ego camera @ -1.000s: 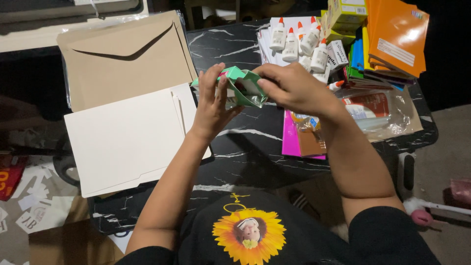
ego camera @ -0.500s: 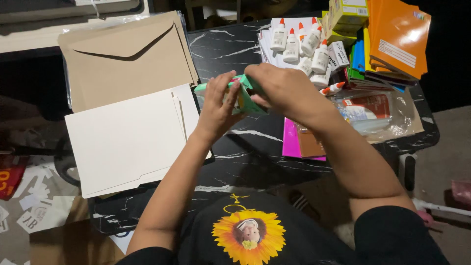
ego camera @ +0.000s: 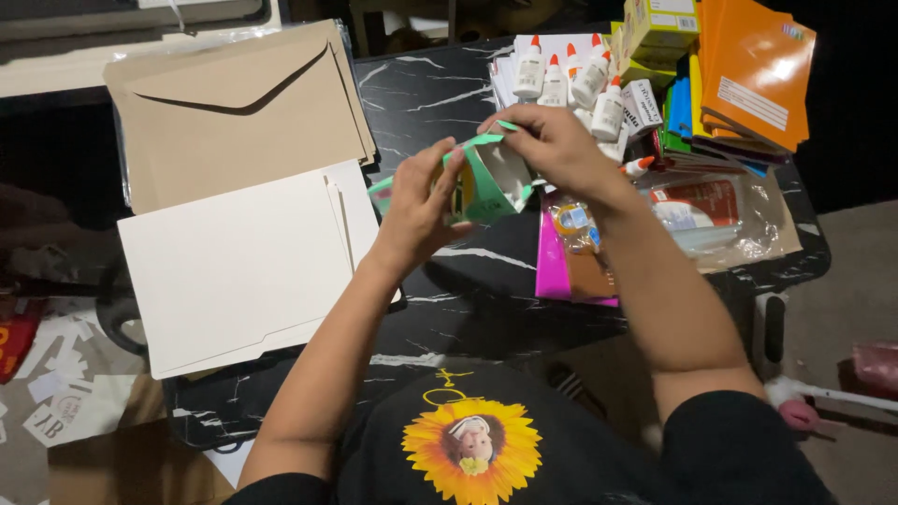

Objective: Sorting and organizing colored paper fasteners from a workspace into a box.

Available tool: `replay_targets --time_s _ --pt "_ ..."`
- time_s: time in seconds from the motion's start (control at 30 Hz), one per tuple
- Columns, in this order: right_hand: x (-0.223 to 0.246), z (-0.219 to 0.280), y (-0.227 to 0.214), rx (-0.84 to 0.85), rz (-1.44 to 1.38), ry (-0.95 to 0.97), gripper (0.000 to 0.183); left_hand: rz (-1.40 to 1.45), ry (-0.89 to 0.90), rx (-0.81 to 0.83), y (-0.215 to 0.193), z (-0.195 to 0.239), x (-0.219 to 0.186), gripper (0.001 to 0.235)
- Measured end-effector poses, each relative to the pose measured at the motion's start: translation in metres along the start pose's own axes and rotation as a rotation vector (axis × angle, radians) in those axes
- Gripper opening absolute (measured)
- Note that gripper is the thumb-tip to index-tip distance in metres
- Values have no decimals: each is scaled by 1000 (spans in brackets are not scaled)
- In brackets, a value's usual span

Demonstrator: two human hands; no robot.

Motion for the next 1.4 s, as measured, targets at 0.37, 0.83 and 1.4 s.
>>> replay_targets --time_s 0.37,0.83,1.4 --pt "-14 39 7 176 125 130 39 -149 30 16 14 31 27 123" --pt "-94 -7 3 -57 -288 295 42 -11 -496 261 58 18 34 131" --pt "-343 -31 186 65 -1364 497 39 -815 -383 1594 111 31 81 106"
Point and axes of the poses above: each hand's wrist, its own z-axis away from the middle knuckle, its own y-axis out of the palm, x = y × z, the point moved 6 cm from there along -z, towards the middle knuckle, and after that the axes turned 5 degrees about -x, right-handed, at the moved point
